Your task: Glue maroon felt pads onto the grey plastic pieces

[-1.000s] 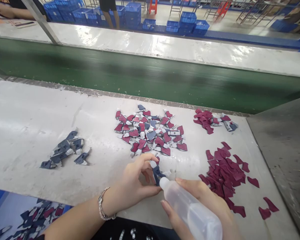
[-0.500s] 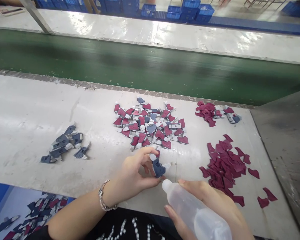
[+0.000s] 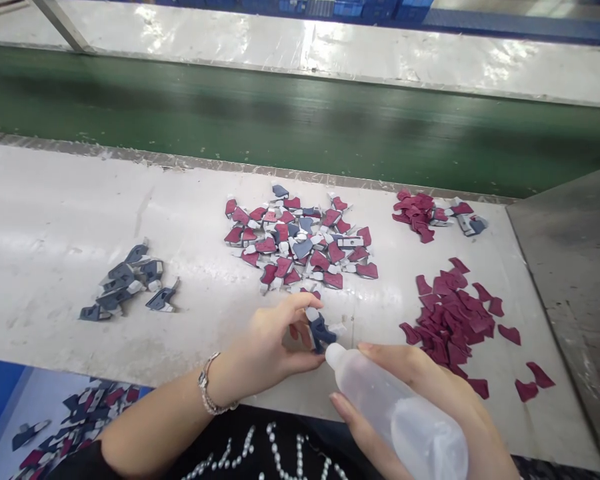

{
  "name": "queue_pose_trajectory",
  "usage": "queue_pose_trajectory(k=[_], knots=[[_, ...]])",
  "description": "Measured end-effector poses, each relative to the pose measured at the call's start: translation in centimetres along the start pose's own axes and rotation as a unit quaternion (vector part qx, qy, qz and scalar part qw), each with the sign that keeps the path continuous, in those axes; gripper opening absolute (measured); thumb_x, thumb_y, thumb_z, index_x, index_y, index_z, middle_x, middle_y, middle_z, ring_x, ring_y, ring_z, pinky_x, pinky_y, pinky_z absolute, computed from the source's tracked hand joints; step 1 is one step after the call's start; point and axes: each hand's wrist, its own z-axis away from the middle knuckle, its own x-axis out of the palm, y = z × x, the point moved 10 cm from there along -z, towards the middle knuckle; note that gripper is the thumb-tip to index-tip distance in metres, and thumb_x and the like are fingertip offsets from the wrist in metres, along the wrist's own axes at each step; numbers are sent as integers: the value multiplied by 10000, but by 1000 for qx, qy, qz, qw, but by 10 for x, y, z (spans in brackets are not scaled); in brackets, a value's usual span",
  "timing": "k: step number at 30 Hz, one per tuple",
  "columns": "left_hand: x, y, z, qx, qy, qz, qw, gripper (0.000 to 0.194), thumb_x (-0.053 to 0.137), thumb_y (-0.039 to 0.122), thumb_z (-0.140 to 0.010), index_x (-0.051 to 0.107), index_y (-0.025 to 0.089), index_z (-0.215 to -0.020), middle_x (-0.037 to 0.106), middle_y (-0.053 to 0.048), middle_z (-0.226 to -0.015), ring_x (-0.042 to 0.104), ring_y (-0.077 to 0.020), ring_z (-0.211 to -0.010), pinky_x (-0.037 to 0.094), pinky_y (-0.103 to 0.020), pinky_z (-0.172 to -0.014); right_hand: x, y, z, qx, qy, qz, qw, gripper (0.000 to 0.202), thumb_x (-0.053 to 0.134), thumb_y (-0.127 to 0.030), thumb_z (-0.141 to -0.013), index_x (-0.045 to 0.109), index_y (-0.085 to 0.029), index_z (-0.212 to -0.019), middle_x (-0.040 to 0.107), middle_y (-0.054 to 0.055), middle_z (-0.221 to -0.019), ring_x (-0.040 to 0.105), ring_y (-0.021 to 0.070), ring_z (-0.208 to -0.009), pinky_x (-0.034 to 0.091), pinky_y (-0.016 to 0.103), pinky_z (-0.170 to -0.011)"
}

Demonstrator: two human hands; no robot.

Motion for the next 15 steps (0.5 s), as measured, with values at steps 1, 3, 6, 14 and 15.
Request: queue_pose_trajectory(k=[1, 3, 6, 14, 15], knots=[[0, 0, 0, 1, -1, -1, 1000, 530, 774, 149, -777, 468, 254, -1198, 678, 69, -749, 660, -111, -644, 546, -199, -618, -1, 3, 1, 11, 5, 5, 1000, 144, 691, -425, -849, 618, -344, -942, 733, -95, -769, 707, 169, -606, 590, 254, -571], [0, -1, 1, 0, -2, -6, 1000, 539, 781, 160, -776, 465, 252, -1203, 674, 68, -747, 660, -113, -644, 548, -202, -620, 0, 6, 3, 27, 5, 14, 1000, 182, 706, -466, -835, 636, -335, -940, 738, -79, -772, 714, 181, -618, 598, 266, -581], [-2, -3, 2, -6, 7, -20, 1000, 559, 802, 210, -778, 459, 262, -1216, 680, 68, -752, 663, -115, -651, 556, -209, -640, 4, 3, 2, 11, -25, 14, 1000, 136, 668, -441, -862, 622, -313, -849, 731, -73, -730, 705, 172, -581, 560, 255, -506], [-10, -2, 3, 0, 37, -50, 998, 497, 774, 265, -825, 462, 276, -1211, 693, 61, -785, 663, -109, -644, 568, -211, -658, 0, -1, 0, -5, -15, 19, 1000, 120, 634, -374, -891, 620, -288, -809, 712, -59, -683, 682, 175, -529, 553, 272, -502], [-10, -2, 3, 1, 38, -51, 998, 481, 764, 268, -833, 465, 274, -1210, 689, 59, -783, 664, -111, -642, 569, -212, -651, -2, 1, 1, 4, -3, 19, 1000, 101, 650, -386, -884, 636, -289, -855, 711, -59, -689, 681, 178, -532, 577, 280, -541]])
